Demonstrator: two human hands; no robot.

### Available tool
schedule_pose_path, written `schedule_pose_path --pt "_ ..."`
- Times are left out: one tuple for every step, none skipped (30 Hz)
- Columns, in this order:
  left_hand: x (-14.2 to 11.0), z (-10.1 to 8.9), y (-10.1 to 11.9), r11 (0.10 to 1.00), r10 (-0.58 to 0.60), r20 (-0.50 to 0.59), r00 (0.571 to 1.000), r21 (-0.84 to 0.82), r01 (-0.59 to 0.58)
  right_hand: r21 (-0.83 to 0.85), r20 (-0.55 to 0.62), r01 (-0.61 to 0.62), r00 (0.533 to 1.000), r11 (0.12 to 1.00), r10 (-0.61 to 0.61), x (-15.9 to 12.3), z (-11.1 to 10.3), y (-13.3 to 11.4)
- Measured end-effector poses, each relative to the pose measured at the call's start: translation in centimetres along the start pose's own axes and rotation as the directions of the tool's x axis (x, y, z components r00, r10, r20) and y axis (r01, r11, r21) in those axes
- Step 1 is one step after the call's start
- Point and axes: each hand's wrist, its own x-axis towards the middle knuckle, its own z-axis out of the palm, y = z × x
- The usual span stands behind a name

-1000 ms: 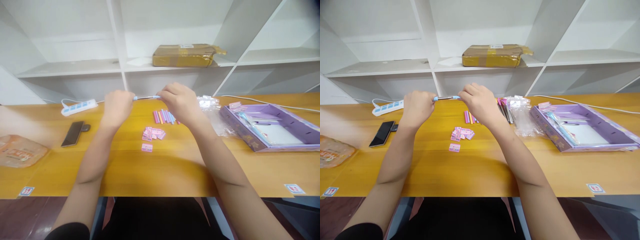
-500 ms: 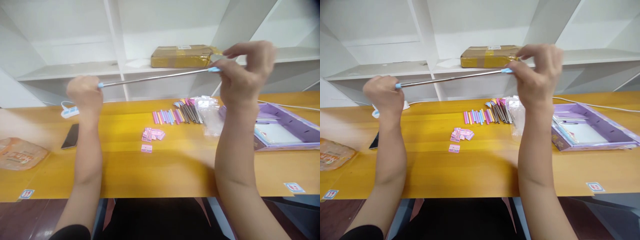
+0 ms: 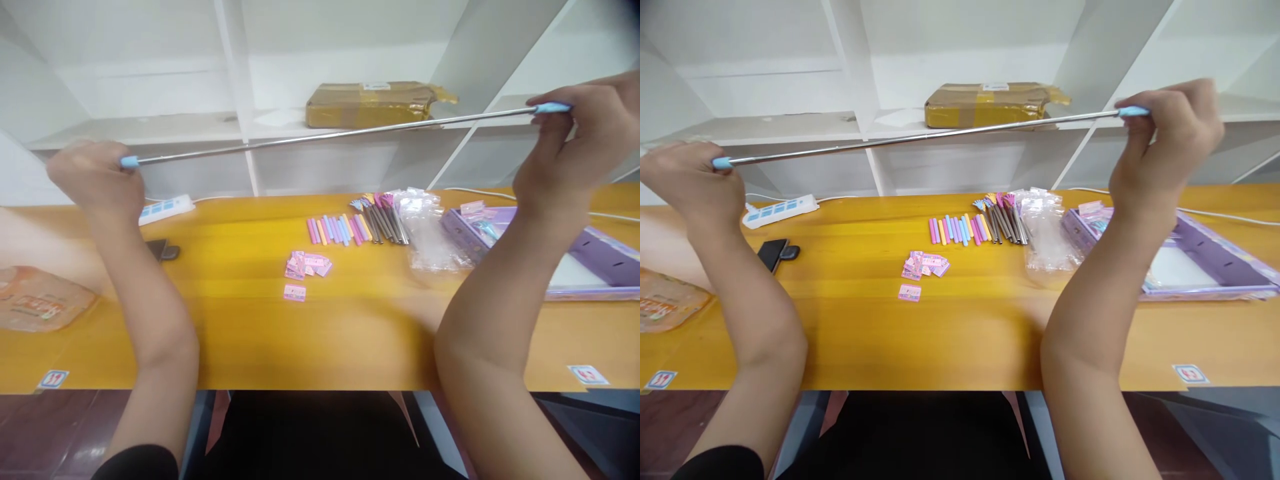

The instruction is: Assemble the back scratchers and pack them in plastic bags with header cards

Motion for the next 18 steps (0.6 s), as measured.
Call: schedule_pose_path --pt "-0.1 -0.2 0.1 1.0 0.01 0.025 1.0 0.001 -0.01 0.009 0.04 -0.013 0.999 1.0 0.013 -0.2 -0.2 -0.6" --pt "-0.2 -0.4 0.2 1.0 0.008 0.054 0.998 0.014 -0.009 0.014 0.095 -0.023 0.995 1.0 0.022 -0.3 -0.4 -1.1" --pt "-0.3 -0.5 0.3 0.999 -0.003 0.085 0.996 0.039 0.0 0.013 0.144 -0.03 0.989 0.999 0.028 -0.5 -0.7 -1.5" --pt "-0.3 -0.5 0.3 0.998 -0.013 0.105 0.994 0.069 0.006 0.006 0.178 -0.036 0.983 0.999 0.035 -0.6 -1.0 -1.8" --pt "-0.4 -0.6 0.4 0.995 -0.025 0.12 0.992 0.098 0.013 -0.003 0.209 -0.033 0.977 0.999 0.033 -0.7 -1.3 -2.2" --pt "-0.4 -0.6 0.4 0.993 -0.024 0.14 0.99 0.114 0.008 -0.015 0.234 -0.025 0.972 1.0 0.027 -0.9 -1.5 -2.4" --pt "-0.5 -0.6 0.5 0.992 -0.023 0.156 0.987 0.124 0.004 -0.024 0.259 -0.02 0.966 1.0 0.025 -1.0 -1.5 -2.7" --pt "-0.5 -0.6 0.6 0.991 -0.028 0.168 0.985 0.133 0.005 -0.033 0.275 -0.026 0.961 0.999 0.034 -1.0 -1.5 -2.9" --pt "-0.5 -0.6 0.6 0.99 -0.041 0.173 0.984 0.142 0.016 -0.039 0.289 -0.037 0.956 0.999 0.047 -1.1 -1.4 -3.0" --pt "-0.5 -0.6 0.7 0.989 -0.054 0.179 0.982 0.146 0.028 -0.045 0.295 -0.051 0.953 0.998 0.062 -1.1 -1.3 -3.1" --pt "-0.6 -0.7 0.8 0.989 -0.065 0.185 0.981 0.142 0.038 -0.047 0.298 -0.06 0.952 0.997 0.072 -1.1 -1.2 -3.1" --pt "-0.6 -0.7 0.8 0.989 -0.076 0.187 0.979 0.136 0.051 -0.042 0.296 -0.064 0.952 0.997 0.073 -1.1 -1.1 -3.1" --pt "-0.7 -0.8 0.9 0.99 -0.084 0.187 0.979 0.128 0.06 -0.034 0.292 -0.059 0.954 0.998 0.066 -1.1 -1.0 -3.1" --pt "-0.8 -0.9 0.9 0.992 -0.08 0.186 0.979 0.113 0.059 -0.025 0.286 -0.047 0.957 0.999 0.052 -1.1 -0.9 -3.1" --pt "-0.9 -1.1 1.0 0.993 -0.077 0.177 0.981 0.102 0.06 -0.015 0.276 -0.034 0.96 0.999 0.037 -1.1 -0.9 -3.0" --pt "-1.0 -1.2 1.0 0.994 -0.075 0.166 0.983 0.095 0.059 -0.005 0.268 -0.027 0.963 1.0 0.028 -1.1 -0.8 -3.0" --pt "-1.1 -1.4 1.1 0.995 -0.068 0.172 0.983 0.08 0.055 0.001 0.264 -0.027 0.964 1.0 0.026 -1.1 -0.8 -3.0" --pt "-1.2 -1.6 1.2 0.997 -0.061 0.193 0.979 0.052 0.052 0.004 0.263 -0.038 0.964 0.999 0.035 -1.2 -0.7 -2.9"
